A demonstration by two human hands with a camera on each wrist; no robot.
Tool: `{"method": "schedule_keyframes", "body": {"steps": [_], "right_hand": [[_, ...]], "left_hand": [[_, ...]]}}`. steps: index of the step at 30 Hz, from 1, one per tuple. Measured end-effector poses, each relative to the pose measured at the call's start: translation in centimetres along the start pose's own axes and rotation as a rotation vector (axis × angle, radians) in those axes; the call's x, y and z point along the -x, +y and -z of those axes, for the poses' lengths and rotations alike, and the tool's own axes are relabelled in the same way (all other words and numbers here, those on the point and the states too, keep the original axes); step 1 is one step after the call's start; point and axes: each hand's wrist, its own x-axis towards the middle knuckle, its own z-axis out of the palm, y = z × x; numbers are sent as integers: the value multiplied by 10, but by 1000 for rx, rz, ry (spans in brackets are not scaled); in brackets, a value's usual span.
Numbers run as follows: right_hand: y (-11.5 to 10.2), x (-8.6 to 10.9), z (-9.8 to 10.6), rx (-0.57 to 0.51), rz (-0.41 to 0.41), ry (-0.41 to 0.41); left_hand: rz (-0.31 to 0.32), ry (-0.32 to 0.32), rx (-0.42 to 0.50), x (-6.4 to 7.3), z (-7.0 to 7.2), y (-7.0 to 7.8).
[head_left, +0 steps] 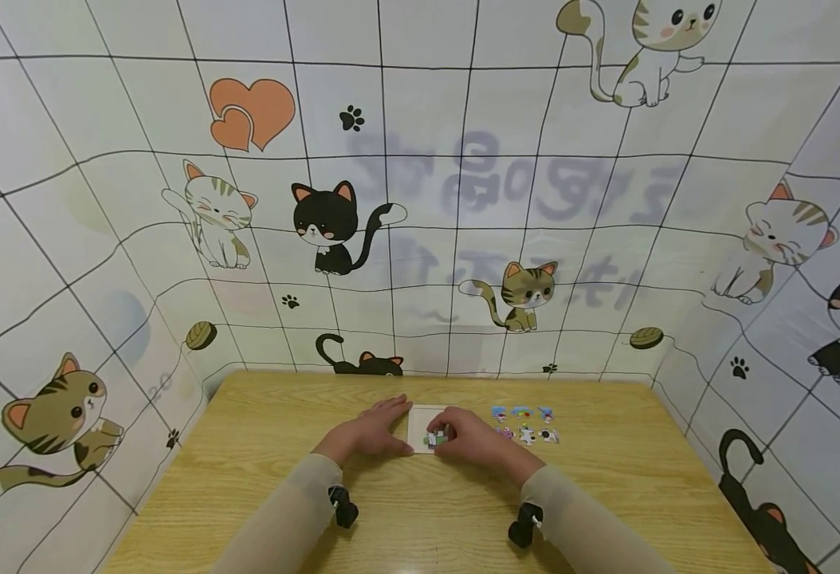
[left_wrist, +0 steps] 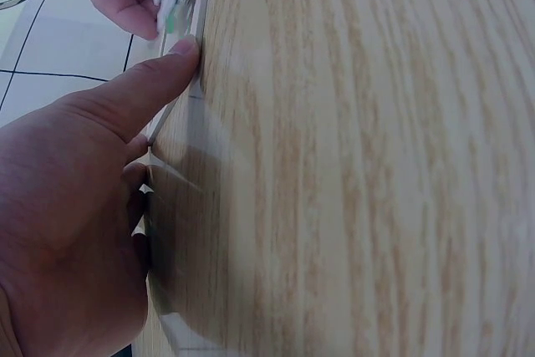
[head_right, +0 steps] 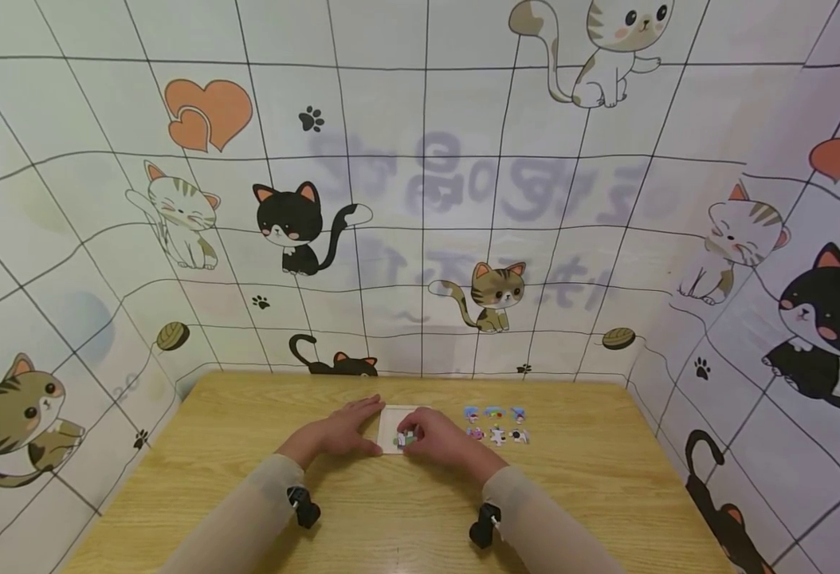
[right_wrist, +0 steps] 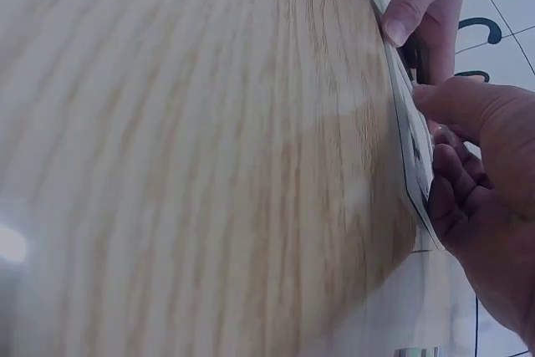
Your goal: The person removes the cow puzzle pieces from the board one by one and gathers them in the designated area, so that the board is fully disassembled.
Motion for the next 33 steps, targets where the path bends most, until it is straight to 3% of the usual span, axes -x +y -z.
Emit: {"method": "schedule_keyframes", "body": {"steps": [15,33], "right_hand": [[-6,22,9,-12,43,64],[-14,42,26,23,31,111]], "left_hand": [[11,-6,-8,-2,0,0],[11,-2,-21,-4,-3,-3]]}}
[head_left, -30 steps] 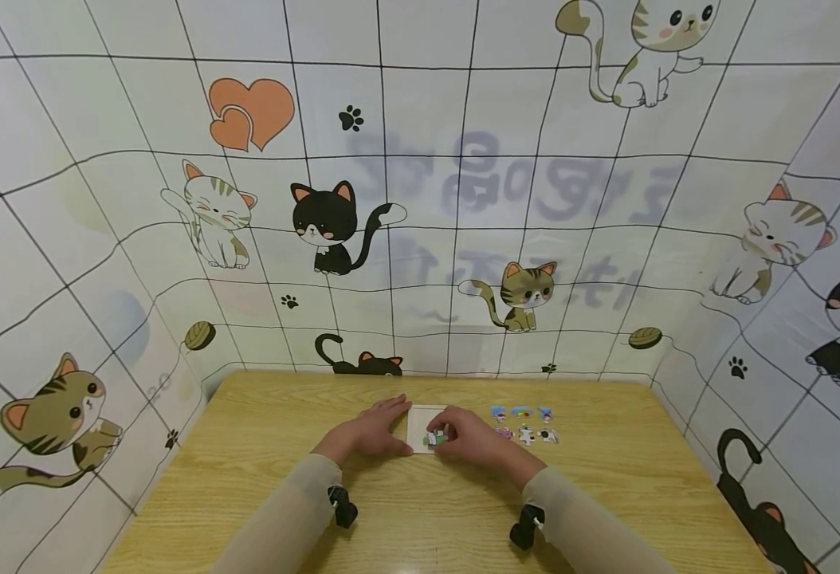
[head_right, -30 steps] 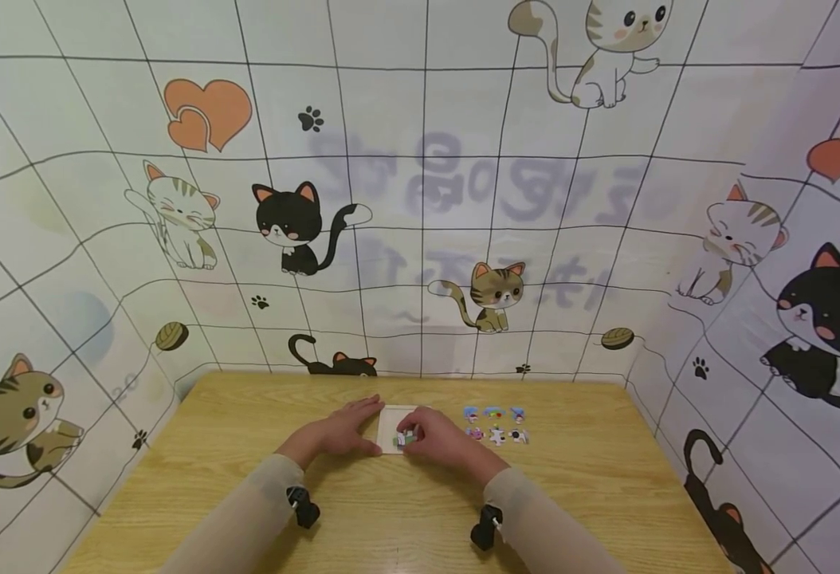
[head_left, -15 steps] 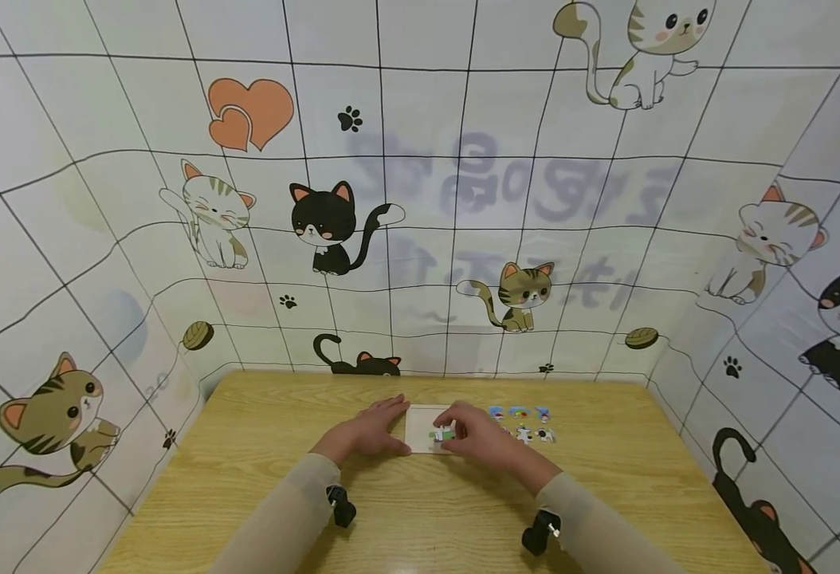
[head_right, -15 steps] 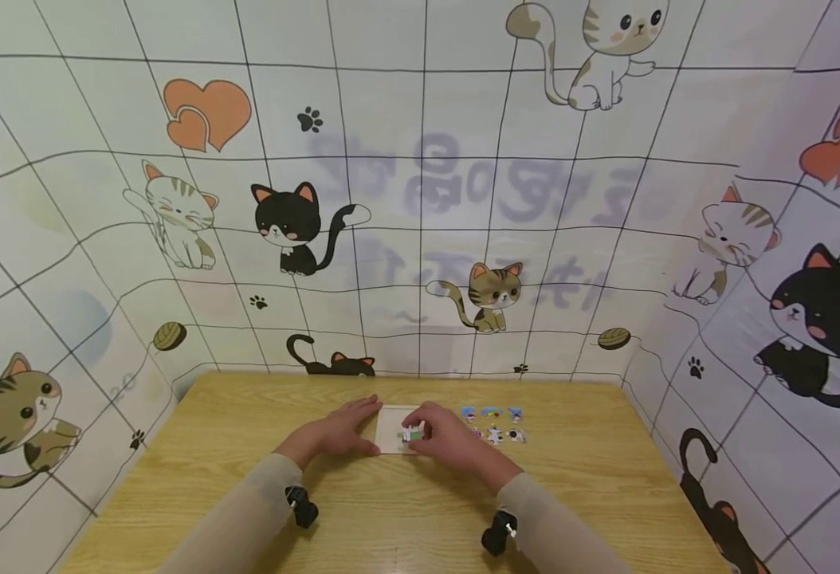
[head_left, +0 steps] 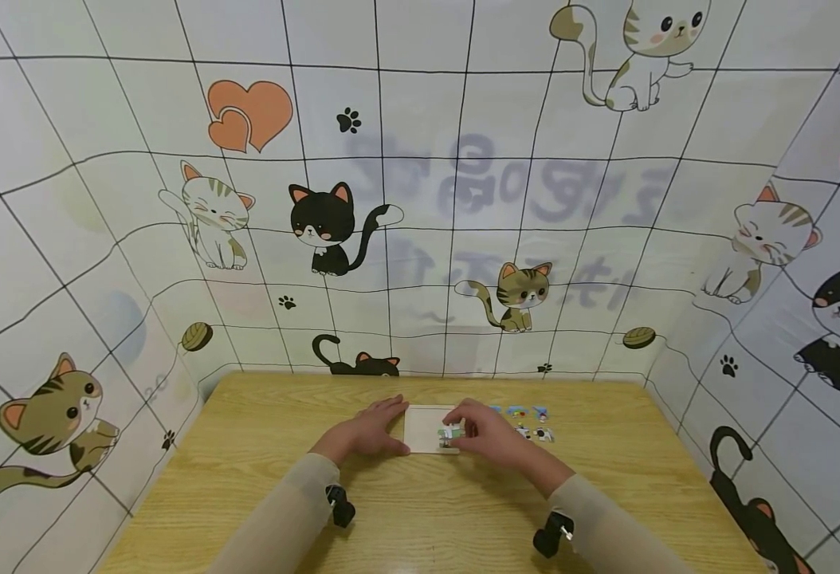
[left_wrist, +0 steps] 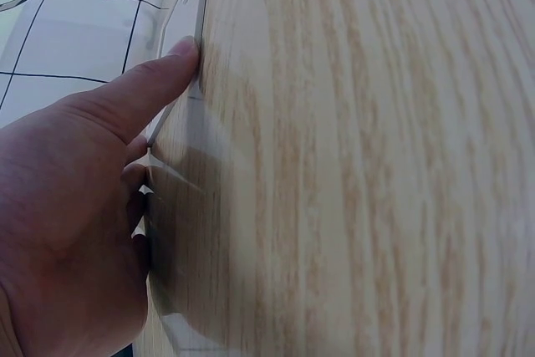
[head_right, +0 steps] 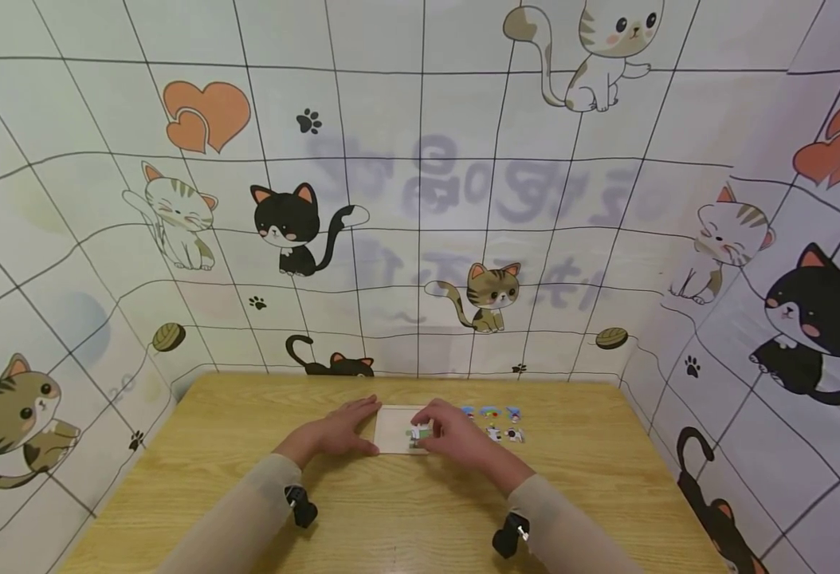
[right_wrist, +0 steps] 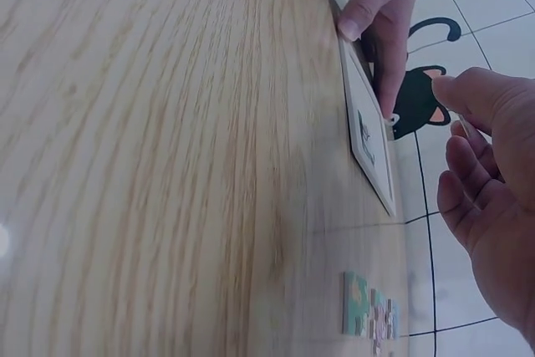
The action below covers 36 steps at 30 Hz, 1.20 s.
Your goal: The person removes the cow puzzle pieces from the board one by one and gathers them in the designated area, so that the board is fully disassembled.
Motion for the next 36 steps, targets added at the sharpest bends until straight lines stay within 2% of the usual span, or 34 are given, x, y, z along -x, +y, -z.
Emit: {"method": "schedule_keyframes", "body": {"steps": [6,22,30,36], "right_hand": [[-3,8,8,-24,-10,19],[5,28,28,-79,-22,51],[12,38,40,-37,-33,47],[13,46,46,-39,-35,65]], "left_hand": [[-8,4,10,2,1,3],[-8,17,3,4,0,1],[-54,42,-61,6,1,-4],[-66,54,-95,7,1,-2]]}}
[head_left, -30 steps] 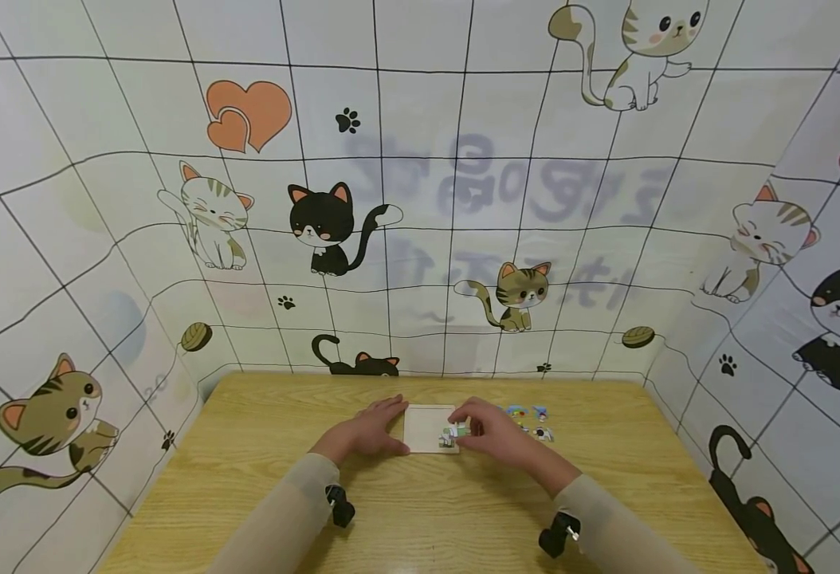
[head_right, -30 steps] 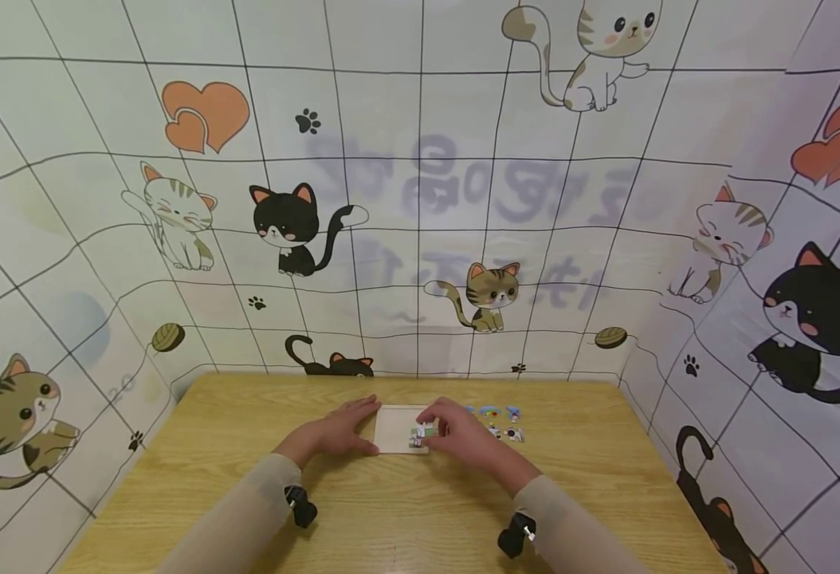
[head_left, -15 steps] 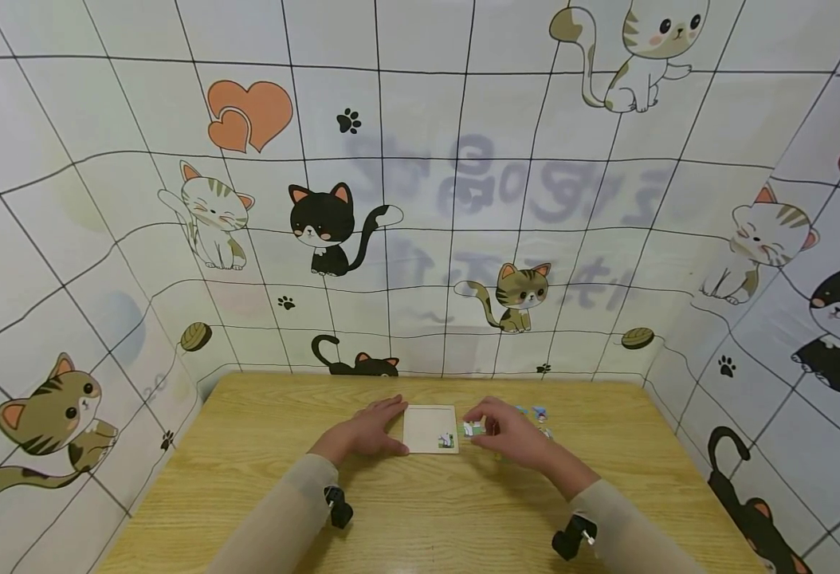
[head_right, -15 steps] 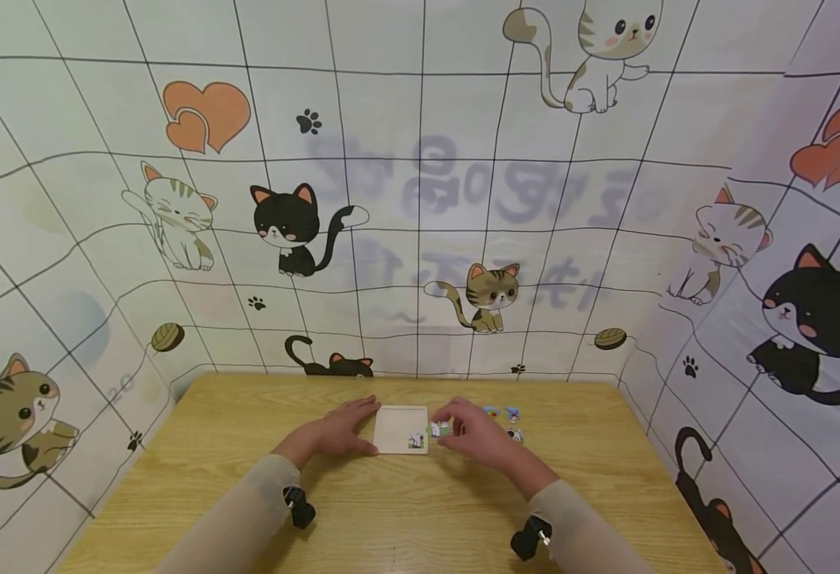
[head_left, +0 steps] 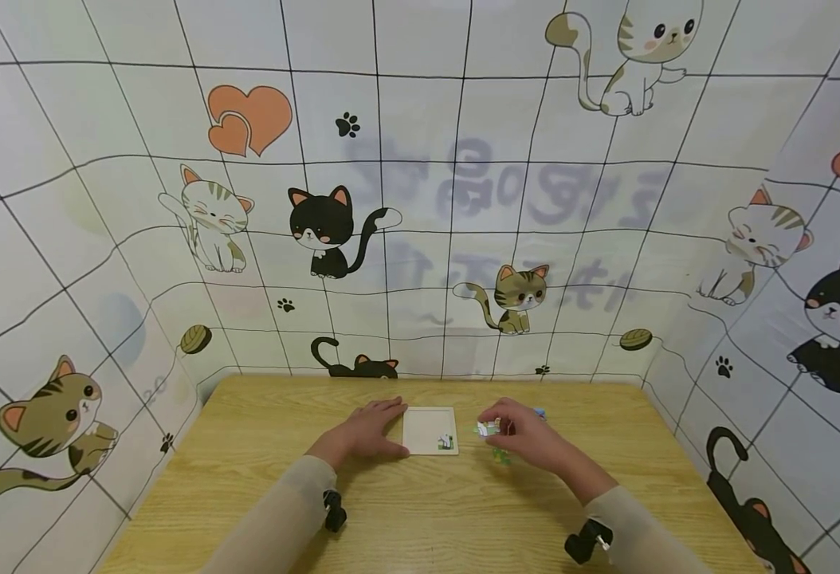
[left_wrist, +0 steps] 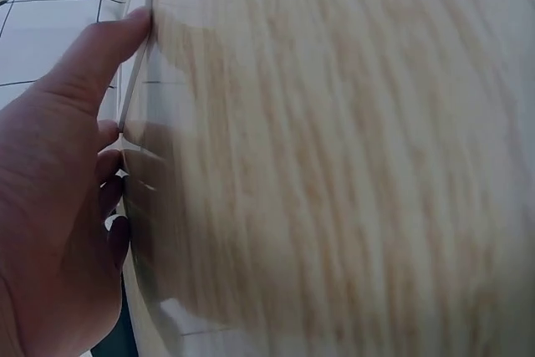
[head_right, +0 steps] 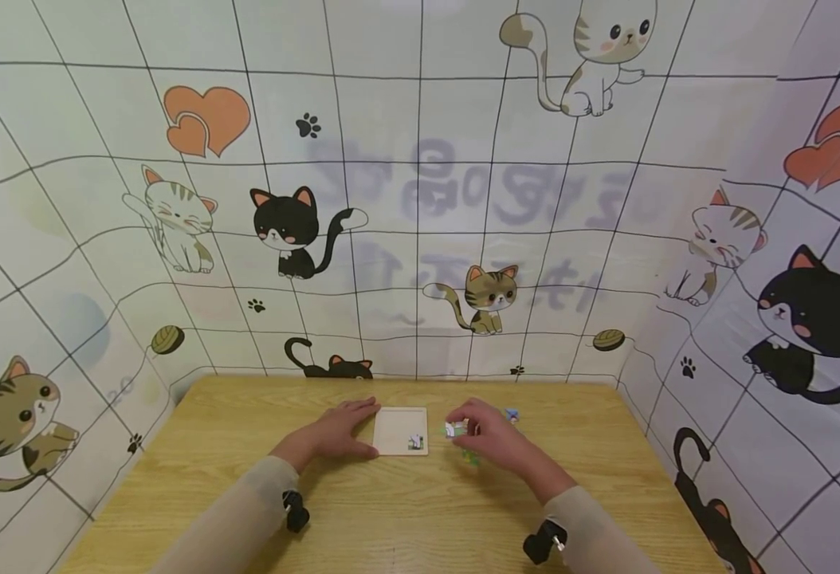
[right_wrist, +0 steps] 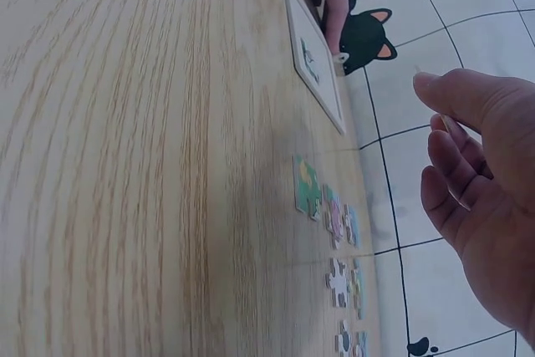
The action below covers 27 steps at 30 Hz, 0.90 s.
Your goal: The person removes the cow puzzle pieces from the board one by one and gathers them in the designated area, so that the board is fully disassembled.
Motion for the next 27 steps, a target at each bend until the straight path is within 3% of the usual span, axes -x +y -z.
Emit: {"method": "schedule_keyframes", "body": {"steps": [9,22,27], "right_hand": [[3,9,5,-26,-22,10],[13,24,19,17,10,64],[15,29,24,12,-42,58]], "left_hand": [[-4,26,-71,-1,-4,-3],[-22,51,-79,-1,-6,-10],[-24,54,-80,-3,-7,-13]]}}
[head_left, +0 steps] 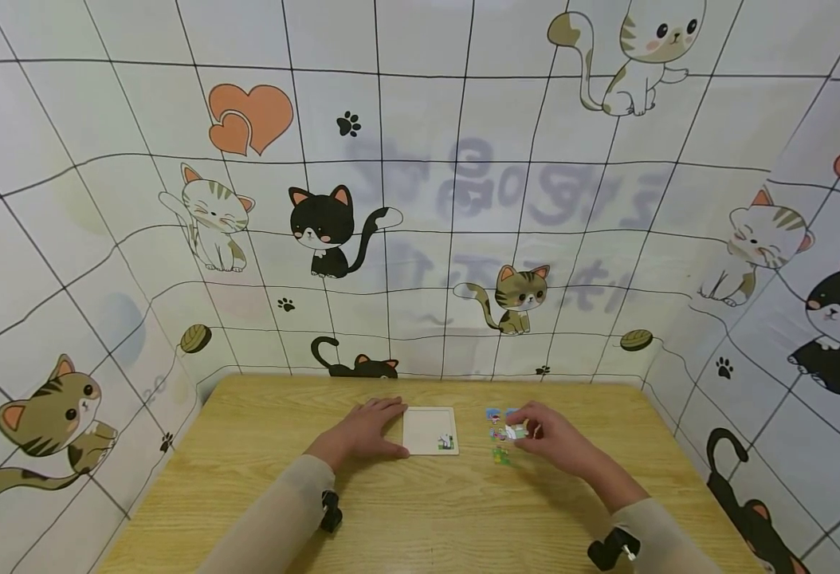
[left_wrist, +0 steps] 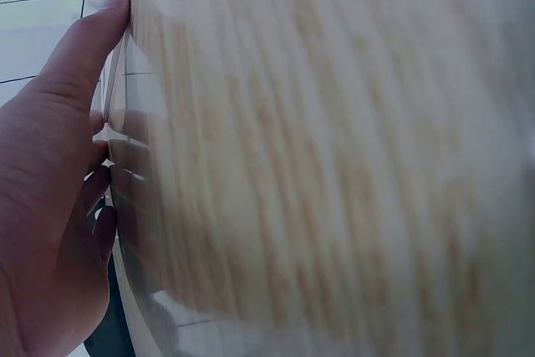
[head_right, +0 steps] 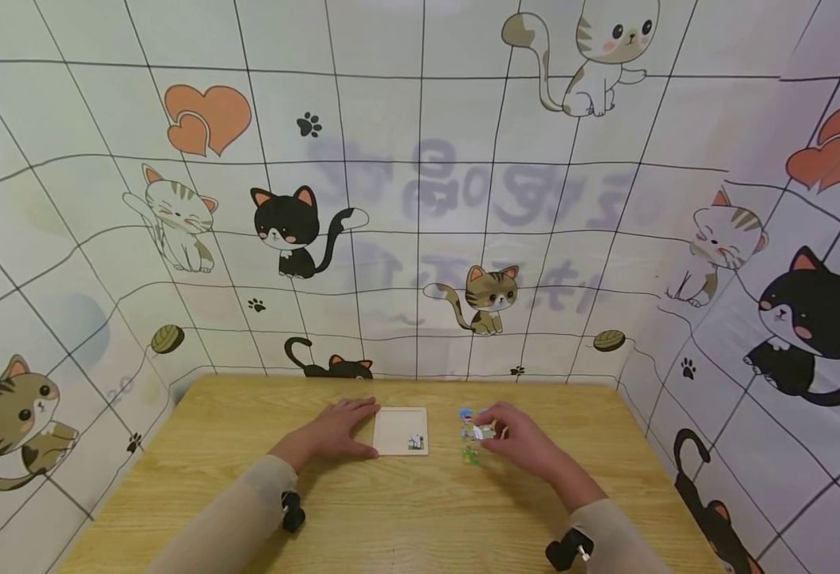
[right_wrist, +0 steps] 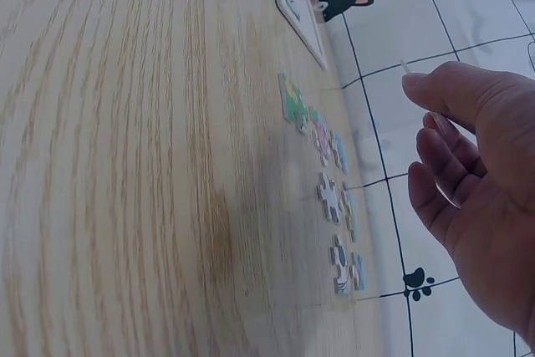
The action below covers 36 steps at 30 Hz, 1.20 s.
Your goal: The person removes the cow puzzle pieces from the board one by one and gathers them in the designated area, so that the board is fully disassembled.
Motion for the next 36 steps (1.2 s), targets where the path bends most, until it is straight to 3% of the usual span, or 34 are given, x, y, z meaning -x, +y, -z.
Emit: {"method": "schedule_keyframes", "body": {"steps": [36], "right_hand": [[30,18,2,-47,-56,-7]], "left_hand": [[14,-31,25,1,7,7]]}}
